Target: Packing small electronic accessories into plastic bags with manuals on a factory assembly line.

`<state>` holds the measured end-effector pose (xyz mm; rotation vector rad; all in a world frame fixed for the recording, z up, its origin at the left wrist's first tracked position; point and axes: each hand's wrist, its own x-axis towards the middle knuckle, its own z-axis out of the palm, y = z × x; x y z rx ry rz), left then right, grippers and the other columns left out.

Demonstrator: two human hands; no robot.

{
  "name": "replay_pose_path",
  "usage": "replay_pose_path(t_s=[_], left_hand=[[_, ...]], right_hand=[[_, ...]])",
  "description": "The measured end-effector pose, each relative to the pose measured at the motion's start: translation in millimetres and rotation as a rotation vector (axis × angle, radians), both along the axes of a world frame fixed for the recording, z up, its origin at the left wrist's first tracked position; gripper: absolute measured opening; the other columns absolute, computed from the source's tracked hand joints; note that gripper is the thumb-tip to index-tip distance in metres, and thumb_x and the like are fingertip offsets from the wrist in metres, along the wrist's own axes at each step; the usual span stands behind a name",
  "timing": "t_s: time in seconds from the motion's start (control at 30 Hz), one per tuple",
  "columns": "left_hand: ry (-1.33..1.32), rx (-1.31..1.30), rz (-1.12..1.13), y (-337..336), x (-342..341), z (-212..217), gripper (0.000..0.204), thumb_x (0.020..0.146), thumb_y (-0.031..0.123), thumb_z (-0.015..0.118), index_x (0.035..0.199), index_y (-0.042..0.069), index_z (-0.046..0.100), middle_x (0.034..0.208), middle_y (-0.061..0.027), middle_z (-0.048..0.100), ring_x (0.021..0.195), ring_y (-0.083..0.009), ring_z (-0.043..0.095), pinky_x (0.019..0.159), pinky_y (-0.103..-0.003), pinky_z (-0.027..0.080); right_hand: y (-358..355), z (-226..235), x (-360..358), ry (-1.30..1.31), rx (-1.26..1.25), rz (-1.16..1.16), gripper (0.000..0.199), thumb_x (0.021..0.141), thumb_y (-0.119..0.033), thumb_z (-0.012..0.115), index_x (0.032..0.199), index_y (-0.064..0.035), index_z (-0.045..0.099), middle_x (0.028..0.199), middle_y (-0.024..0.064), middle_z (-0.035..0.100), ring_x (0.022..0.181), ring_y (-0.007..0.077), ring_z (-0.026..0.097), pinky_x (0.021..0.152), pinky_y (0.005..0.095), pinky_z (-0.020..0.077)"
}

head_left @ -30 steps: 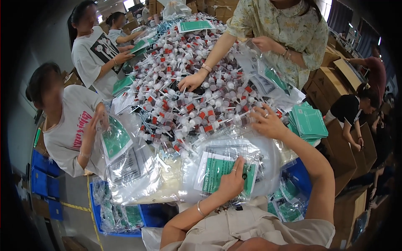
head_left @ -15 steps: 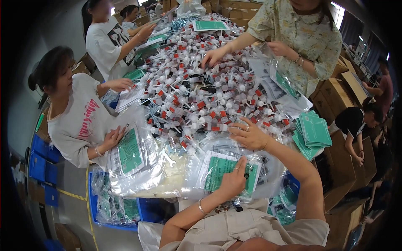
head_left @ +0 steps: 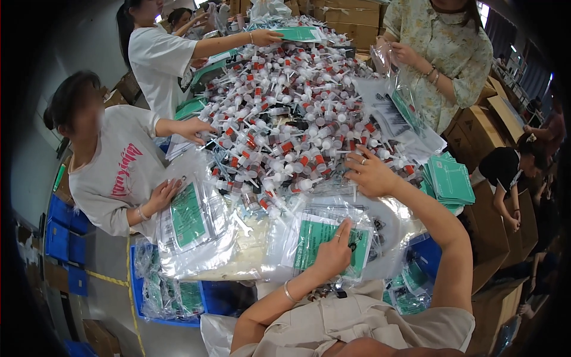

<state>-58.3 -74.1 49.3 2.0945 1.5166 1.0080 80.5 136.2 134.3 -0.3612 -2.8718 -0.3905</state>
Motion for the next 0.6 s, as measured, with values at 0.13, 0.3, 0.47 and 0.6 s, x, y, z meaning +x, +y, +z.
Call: replay_pose_path(t_s=[0.13,0.3,0.47,0.6], left_hand=[[0.003,-0.015,-0.002,-0.8,-0.7,2.2,0.071,0.068,0.0,0.053,0.135,-0.002,0.028,0.135,-0.0197,0.04,0.082,-0.0366,0.061,0.058,-0.04,0.051],[0.022,-0.04,0.002,0.3,-1.4,0.2,0.071,0.068,0.0,0.053,0.135,-0.002,0.028,0.136,-0.0188,0.04,0.084,-0.036,0.061,0.059,-0.04,0.052],[0.0,-0.001,-0.02,1.1,-0.7,-5.2,0.067,0.071,0.004,0.053,0.133,-0.005,0.029,0.138,-0.0182,0.038,0.077,-0.0344,0.062,0.055,-0.04,0.05],[-0.001,0.0,-0.016,1.3,-2.8,-6.1,0.066,0.072,0.005,0.052,0.134,-0.004,0.029,0.138,-0.0181,0.037,0.077,-0.0344,0.061,0.056,-0.041,0.05]], right_hand=[[-3.5,-2.5,-7.7,0.137,-0.092,0.039,0.022,0.067,-0.018,0.062,0.087,-0.0074,0.066,0.104,0.0063,0.056,0.111,0.0238,0.048,0.105,0.0495,0.024],[6.7,-26.2,-46.2,0.071,0.019,-0.045,0.013,0.071,-0.013,0.058,0.081,-0.007,0.065,0.095,0.0074,0.055,0.098,0.023,0.052,0.096,0.0464,0.0318],[11.7,-33.8,-56.0,0.046,0.139,-0.112,0.009,0.072,-0.014,0.057,0.073,-0.0081,0.063,0.089,0.0086,0.055,0.095,0.0234,0.053,0.09,0.042,0.0356],[17.3,-23.2,-54.6,-0.046,0.142,-0.022,0.01,0.072,-0.014,0.057,0.078,-0.0094,0.063,0.092,0.0082,0.055,0.095,0.0224,0.053,0.088,0.0402,0.0364]])
